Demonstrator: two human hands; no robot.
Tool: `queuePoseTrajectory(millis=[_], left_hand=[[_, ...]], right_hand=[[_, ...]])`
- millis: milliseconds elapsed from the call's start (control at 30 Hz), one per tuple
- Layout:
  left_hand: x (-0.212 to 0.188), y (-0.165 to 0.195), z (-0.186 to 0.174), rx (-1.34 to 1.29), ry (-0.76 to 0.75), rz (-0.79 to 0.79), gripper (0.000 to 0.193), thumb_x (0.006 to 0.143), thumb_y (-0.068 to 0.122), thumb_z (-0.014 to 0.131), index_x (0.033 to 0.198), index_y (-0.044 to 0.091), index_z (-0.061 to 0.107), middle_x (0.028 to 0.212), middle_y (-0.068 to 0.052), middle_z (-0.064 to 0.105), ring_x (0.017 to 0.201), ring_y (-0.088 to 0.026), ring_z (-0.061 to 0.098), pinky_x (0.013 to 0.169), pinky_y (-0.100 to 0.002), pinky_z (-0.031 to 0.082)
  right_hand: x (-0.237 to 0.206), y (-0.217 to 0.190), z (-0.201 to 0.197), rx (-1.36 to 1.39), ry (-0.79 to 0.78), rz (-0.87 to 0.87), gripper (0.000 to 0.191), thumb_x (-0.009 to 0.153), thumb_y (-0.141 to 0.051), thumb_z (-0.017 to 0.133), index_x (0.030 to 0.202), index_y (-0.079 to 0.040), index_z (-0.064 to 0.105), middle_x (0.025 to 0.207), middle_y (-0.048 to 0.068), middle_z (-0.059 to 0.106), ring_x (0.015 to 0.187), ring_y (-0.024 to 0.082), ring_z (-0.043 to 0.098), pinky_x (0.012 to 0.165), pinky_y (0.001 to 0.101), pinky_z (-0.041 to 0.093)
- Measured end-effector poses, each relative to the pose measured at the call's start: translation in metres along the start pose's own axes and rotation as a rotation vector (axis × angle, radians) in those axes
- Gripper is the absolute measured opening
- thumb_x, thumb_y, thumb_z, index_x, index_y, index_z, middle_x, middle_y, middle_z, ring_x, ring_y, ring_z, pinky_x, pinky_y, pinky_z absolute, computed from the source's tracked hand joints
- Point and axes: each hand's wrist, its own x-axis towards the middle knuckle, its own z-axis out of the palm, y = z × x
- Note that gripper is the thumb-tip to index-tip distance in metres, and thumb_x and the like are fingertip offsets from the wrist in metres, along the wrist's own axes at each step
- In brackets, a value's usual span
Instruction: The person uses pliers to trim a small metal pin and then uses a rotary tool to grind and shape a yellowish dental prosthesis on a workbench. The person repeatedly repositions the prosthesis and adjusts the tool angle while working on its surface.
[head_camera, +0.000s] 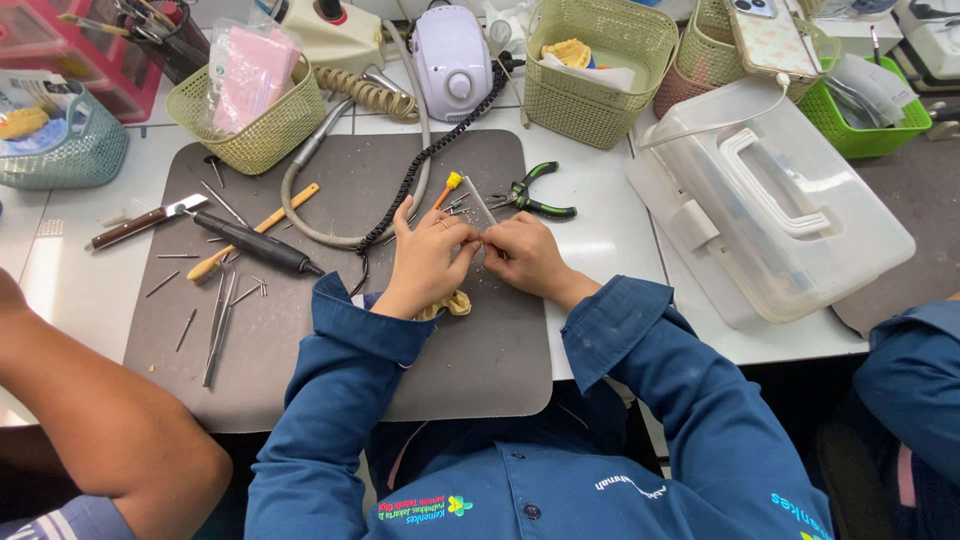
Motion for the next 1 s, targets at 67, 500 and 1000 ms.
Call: queuePoseTrajectory(millis=[67, 500, 1000], left_hand=[[0.000, -0.001, -0.003, -0.060, -0.029, -0.049, 0.008, 0.087, 0.020, 0.072, 0.093, 0.015, 0.076, 0.090, 0.004, 0.073, 0.105, -0.018, 0.064, 0.117, -0.065, 0.014], [0.012, -0.006, -0.005, -0.650, -0.206, -0.208, 0.019, 0.095, 0.023, 0.065, 0.100, 0.008, 0.075, 0.091, -0.001, 0.074, 0.097, -0.020, 0.061, 0.096, -0.039, 0.044], [0.003, -0.010, -0.008, -0.514, -0.103, -0.118, 0.018, 0.096, 0.021, 0.065, 0.108, 0.012, 0.075, 0.096, 0.002, 0.075, 0.100, -0.017, 0.066, 0.107, -0.042, 0.037]], right_hand=[[0.004, -0.001, -0.001, -0.013, -0.002, -0.039, 0.013, 0.080, -0.001, 0.072, 0.087, -0.009, 0.064, 0.070, 0.004, 0.059, 0.064, 0.022, 0.060, 0.072, 0.0344, 0.047], [-0.010, -0.001, 0.001, 0.336, -0.006, 0.350, 0.004, 0.093, -0.008, 0.070, 0.095, -0.005, 0.067, 0.076, 0.003, 0.059, 0.067, 0.012, 0.051, 0.061, 0.0284, 0.043], [-0.027, 0.007, -0.007, 0.392, 0.016, 0.389, 0.008, 0.099, -0.009, 0.067, 0.105, -0.004, 0.066, 0.082, 0.003, 0.065, 0.068, 0.009, 0.057, 0.062, 0.0253, 0.046]])
